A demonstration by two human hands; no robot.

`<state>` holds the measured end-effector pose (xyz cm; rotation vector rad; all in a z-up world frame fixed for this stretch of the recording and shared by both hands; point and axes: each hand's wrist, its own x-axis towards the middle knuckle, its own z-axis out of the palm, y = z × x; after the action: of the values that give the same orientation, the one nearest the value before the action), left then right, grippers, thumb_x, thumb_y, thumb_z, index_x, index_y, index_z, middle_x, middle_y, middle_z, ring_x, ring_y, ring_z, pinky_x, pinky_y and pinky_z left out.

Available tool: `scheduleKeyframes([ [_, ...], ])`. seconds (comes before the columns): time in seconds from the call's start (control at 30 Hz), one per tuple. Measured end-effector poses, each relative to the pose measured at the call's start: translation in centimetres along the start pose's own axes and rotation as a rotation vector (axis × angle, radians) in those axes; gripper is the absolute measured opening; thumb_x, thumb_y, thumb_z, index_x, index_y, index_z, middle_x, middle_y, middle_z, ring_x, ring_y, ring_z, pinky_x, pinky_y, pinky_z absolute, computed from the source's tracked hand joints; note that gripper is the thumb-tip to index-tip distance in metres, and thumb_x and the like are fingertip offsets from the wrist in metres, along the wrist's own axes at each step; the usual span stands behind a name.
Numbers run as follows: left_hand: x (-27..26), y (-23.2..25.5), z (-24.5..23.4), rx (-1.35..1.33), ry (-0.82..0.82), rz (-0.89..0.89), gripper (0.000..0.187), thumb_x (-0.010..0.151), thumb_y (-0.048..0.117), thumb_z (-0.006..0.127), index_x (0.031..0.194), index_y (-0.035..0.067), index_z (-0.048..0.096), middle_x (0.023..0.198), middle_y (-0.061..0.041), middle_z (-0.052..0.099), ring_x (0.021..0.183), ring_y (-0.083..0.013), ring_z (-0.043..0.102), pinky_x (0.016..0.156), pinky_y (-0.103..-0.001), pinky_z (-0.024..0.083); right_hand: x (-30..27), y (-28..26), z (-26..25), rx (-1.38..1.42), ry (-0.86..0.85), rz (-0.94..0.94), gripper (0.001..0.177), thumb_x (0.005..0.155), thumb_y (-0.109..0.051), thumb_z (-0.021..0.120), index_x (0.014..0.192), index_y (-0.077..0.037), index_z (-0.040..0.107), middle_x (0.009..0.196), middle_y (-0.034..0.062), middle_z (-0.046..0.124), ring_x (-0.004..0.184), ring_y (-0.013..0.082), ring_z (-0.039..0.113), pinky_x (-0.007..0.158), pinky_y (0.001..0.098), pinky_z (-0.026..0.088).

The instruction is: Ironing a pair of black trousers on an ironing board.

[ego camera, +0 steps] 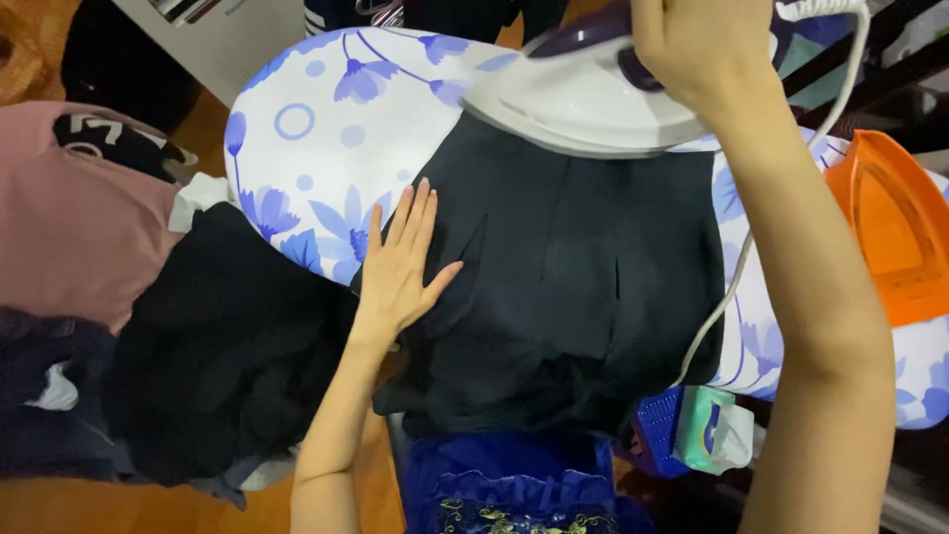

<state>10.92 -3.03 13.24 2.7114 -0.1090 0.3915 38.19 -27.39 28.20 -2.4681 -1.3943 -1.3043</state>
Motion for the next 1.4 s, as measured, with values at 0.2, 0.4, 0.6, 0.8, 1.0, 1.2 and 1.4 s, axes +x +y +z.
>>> scheduleKeyframes([
  [0.2,2.4,-3.4,-0.6,-0.003,0.054,-0.113,0.069,0.102,0.041,0.047,0.157,0.005,0.028,0.165,-0.017,0.024,0.154,-0.0314,0.018,0.124,-0.057,0.002,-3.7,0.8,6.9,0.047,-0.211,-0.109,0.049,0.109,-0.017,0.055,0.061,-0.018,0.046,0.051,0.0004,0.036,0.046,0.0198,0.03,0.057,0.0312,0.036],
  [0.4,3.3,-6.1,0.5,-0.192,0.207,-0.298,0.063,0.102,0.019,0.048,0.156,-0.004,0.024,0.163,-0.022,0.028,0.154,-0.0341,0.019,0.124,-0.051,0.01,-0.6,-5.8,10.9,0.366,-0.066,-0.422,0.038,0.096,-0.021,0.055,0.059,-0.013,0.052,0.054,0.0026,0.054,0.045,0.024,0.045,0.055,0.0344,0.046],
  [0.6,3.2,-5.8,0.8,-0.118,0.17,-0.34,0.072,0.1,0.033,0.054,0.154,-0.006,0.027,0.161,-0.025,0.029,0.152,-0.0367,0.021,0.123,-0.05,0.013,1.2,-6.5,12.3,0.308,-0.079,-0.193,0.048,0.101,-0.021,0.055,0.054,-0.013,0.057,0.05,0.0027,0.055,0.038,0.0248,0.043,0.049,0.0324,0.041],
  [0.8,3.1,-6.0,0.8,-0.143,0.169,-0.353,0.072,0.099,0.032,0.055,0.154,-0.005,0.029,0.162,-0.021,0.031,0.152,-0.033,0.021,0.123,-0.047,0.013,1.3,-5.5,12.8,0.523,-0.067,-0.429,0.04,0.093,-0.019,0.059,0.054,-0.01,0.055,0.056,0.0051,0.057,0.046,0.0277,0.046,0.056,0.0351,0.045],
  [1.0,3.1,-5.6,0.2,-0.188,0.174,-0.382,0.06,0.105,0.032,0.043,0.153,-0.003,0.034,0.161,-0.017,0.034,0.152,-0.0304,0.022,0.124,-0.045,0.014,1.5,-5.8,12.8,0.365,-0.046,-0.342,0.041,0.097,-0.02,0.06,0.057,-0.015,0.059,0.053,0.0004,0.057,0.042,0.0212,0.045,0.053,0.0303,0.043],
  [1.2,2.9,-6.1,0.4,-0.216,0.171,-0.371,0.061,0.103,0.032,0.044,0.153,-0.002,0.035,0.161,-0.016,0.034,0.152,-0.0312,0.022,0.123,-0.045,0.014,1.7,-5.4,15.4,0.402,0.033,-0.354,0.04,0.096,-0.019,0.06,0.057,-0.015,0.056,0.055,0.0013,0.055,0.045,0.0239,0.044,0.054,0.033,0.043],
  [1.4,3.1,-6.1,0.5,-0.165,0.149,-0.394,0.074,0.099,0.045,0.053,0.151,-0.005,0.036,0.16,-0.019,0.034,0.151,-0.0336,0.022,0.122,-0.048,0.014,3.5,-5.5,17.8,-0.047,-0.023,0.01,0.044,0.1,-0.027,0.054,0.059,-0.018,0.066,0.052,0.0015,0.061,0.037,0.0235,0.049,0.045,0.0328,0.04],
])
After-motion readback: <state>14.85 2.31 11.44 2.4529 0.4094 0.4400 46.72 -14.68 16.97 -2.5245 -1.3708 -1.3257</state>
